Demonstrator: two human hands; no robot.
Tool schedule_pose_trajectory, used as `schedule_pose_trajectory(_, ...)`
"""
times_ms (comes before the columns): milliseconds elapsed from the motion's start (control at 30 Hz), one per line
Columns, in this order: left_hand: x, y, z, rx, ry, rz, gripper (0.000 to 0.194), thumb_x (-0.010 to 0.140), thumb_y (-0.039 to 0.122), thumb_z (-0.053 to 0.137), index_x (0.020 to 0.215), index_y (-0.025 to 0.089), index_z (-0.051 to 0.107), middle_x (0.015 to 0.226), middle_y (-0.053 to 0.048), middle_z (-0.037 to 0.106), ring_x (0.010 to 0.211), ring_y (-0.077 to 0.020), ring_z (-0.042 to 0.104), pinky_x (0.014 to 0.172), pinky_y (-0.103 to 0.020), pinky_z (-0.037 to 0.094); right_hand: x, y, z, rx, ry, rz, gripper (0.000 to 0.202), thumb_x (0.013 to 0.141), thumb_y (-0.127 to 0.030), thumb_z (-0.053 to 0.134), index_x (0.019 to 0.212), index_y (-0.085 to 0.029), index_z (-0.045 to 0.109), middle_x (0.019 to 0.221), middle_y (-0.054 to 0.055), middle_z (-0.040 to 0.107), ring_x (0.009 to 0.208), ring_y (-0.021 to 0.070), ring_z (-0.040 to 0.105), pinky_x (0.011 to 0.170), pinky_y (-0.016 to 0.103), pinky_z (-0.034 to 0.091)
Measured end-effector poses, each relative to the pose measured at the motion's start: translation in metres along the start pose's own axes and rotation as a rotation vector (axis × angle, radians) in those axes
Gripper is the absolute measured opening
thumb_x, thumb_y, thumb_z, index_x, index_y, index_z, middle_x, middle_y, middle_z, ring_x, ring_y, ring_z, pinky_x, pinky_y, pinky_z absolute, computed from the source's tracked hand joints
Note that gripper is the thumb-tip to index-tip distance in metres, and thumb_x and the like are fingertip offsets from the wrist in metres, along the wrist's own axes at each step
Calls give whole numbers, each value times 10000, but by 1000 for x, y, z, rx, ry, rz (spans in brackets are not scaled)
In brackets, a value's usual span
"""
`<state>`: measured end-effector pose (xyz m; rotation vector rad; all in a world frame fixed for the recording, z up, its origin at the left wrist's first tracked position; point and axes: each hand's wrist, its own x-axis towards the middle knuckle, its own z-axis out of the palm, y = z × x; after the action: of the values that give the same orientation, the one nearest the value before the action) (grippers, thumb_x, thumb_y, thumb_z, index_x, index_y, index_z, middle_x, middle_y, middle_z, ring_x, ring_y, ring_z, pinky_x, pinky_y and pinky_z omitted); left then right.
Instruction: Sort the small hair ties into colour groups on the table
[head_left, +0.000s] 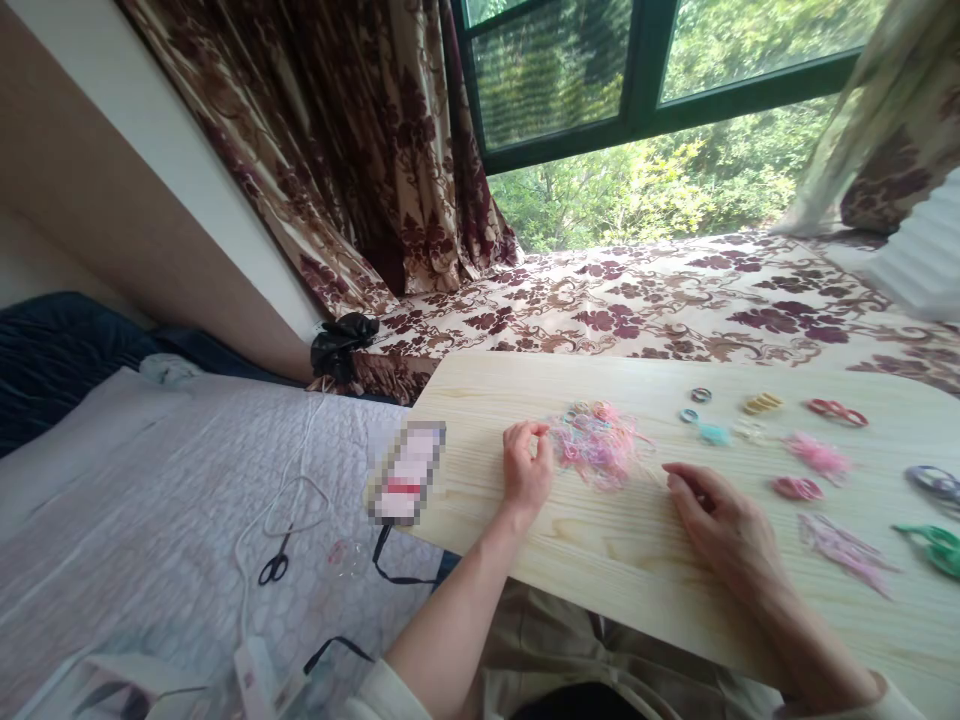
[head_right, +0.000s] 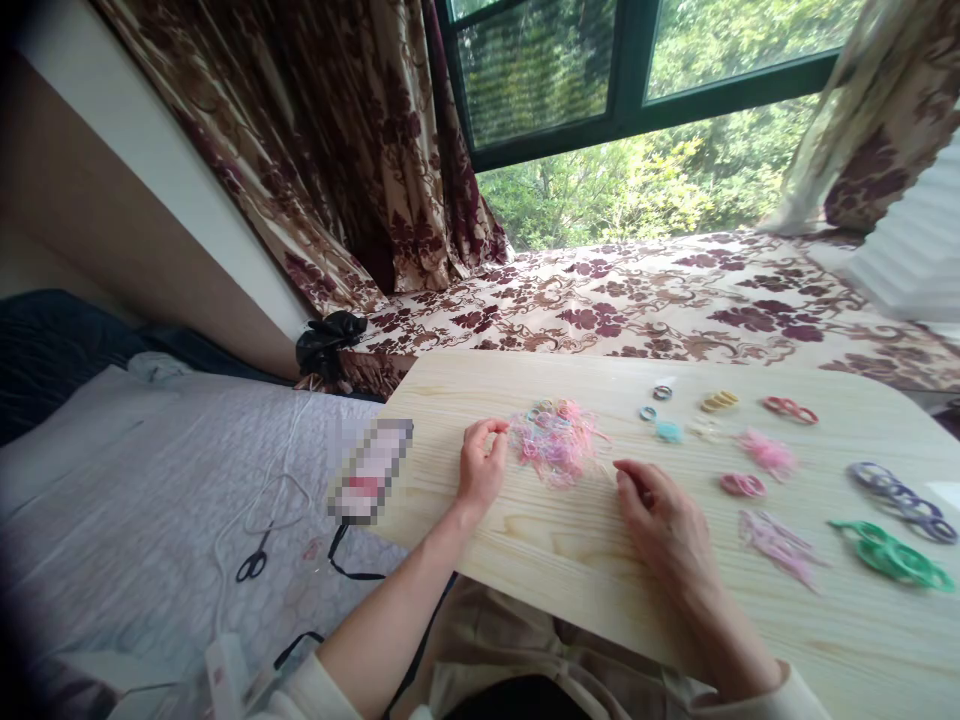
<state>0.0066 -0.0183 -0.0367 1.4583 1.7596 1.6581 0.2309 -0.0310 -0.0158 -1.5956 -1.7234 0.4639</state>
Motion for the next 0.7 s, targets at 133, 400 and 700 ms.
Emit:
schedule_pose_trajectory(133, -2, 2, -2, -37, 5, -49, 209, 909, 232, 476, 878, 187, 677, 911, -75, 690, 958, -212, 628, 906, -371, 505, -8, -5, -2, -45, -36, -141, 312, 881, -397, 465, 940, -204, 703, 893, 61, 725, 623, 162, 652, 591, 293, 515)
schedule_pose_trajectory(400, -9, 10, -10, -151, 9, -160, 369, 1013, 404, 337, 1070, 185, 628, 965, -72, 664, 999, -185, 622, 973, -347, 480, -28, -43, 24, -183, -206, -555, 345, 947, -193, 374, 1131, -178, 665, 911, 81, 688, 753, 168, 679, 622, 271, 527)
schedule_pose_trajectory(700, -10, 17, -17, -262, 54, -283, 410, 1020, 447, 332, 1155, 174, 606, 1006, -67, 675, 1060, -185, 619, 1014, -353, 455, -13, -57, 39, -346, -338, -656, 386, 852, -60, 397, 1140, -203, 612, 660, -2, 569, 519, 126, 525, 471, 244, 340)
